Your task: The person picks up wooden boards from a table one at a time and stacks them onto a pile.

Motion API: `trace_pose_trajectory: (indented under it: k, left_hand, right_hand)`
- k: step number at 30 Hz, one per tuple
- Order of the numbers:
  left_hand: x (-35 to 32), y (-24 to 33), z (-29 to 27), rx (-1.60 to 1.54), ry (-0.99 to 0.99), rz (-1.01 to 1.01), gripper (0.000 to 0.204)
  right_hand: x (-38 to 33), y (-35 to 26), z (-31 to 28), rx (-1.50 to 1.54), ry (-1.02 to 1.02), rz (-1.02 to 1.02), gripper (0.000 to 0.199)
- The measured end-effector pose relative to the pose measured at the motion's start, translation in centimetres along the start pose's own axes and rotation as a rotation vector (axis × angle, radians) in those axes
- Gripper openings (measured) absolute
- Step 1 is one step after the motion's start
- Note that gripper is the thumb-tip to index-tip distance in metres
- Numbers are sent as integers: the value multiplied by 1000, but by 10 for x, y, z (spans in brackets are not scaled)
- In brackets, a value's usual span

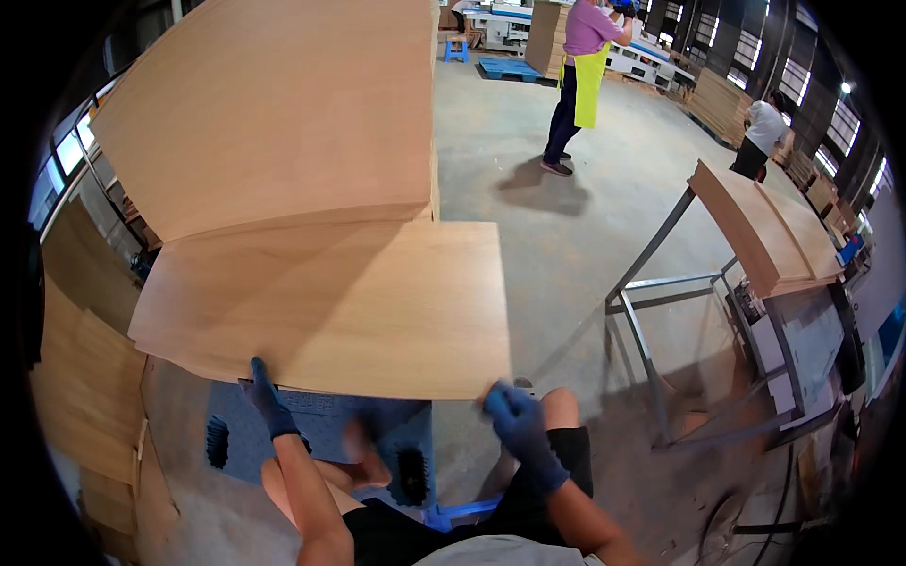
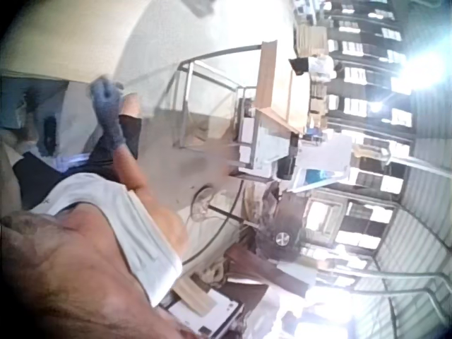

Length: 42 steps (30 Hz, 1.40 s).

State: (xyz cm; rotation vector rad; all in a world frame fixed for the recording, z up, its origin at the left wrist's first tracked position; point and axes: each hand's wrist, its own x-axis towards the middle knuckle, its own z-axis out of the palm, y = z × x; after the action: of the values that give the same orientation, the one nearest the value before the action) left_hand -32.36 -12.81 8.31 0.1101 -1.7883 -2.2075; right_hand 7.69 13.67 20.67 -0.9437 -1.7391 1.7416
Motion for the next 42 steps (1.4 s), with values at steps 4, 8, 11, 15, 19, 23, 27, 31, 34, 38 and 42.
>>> trace_pose_trajectory:
  k: [4,8,11,15,19,23,27,31,34,38,42]
  left_hand:
    - [2,19,42,294,50,11,71]
    - [30,30,49,389,77,12,66]
    - [53,22,55,608,17,41,60]
    - [123,-4,22,844,60,190,71]
    - [115,-12,39,735,110,83,68]
    - [134,-30,34,574,86,67,66]
    - [182,-30,-28,673,-50,231,58]
    - [91,-33,40,441,-47,5,67]
    - [97,-12,20,565,6,0,61]
    - [78,-9,34,614,46,78,65]
    - [68,-9,37,652,-15,45,66]
  right_hand:
    - [97,51,-3,-505,457,-507,31]
    - [133,46,68,-200,17,-175,43]
    - [160,51,79,-222,42,-214,43]
    - [190,72,104,-249,-175,-84,46]
    - [175,47,110,-469,-75,-102,50]
    - [178,64,113,-440,37,-162,45]
    - [171,65,138,-391,20,-249,53]
    - [161,76,103,-394,188,-250,50]
    - [120,72,116,-277,216,-321,38]
    - [61,105,95,-280,-58,-206,41]
    - [13,198,72,-411,-165,-204,25]
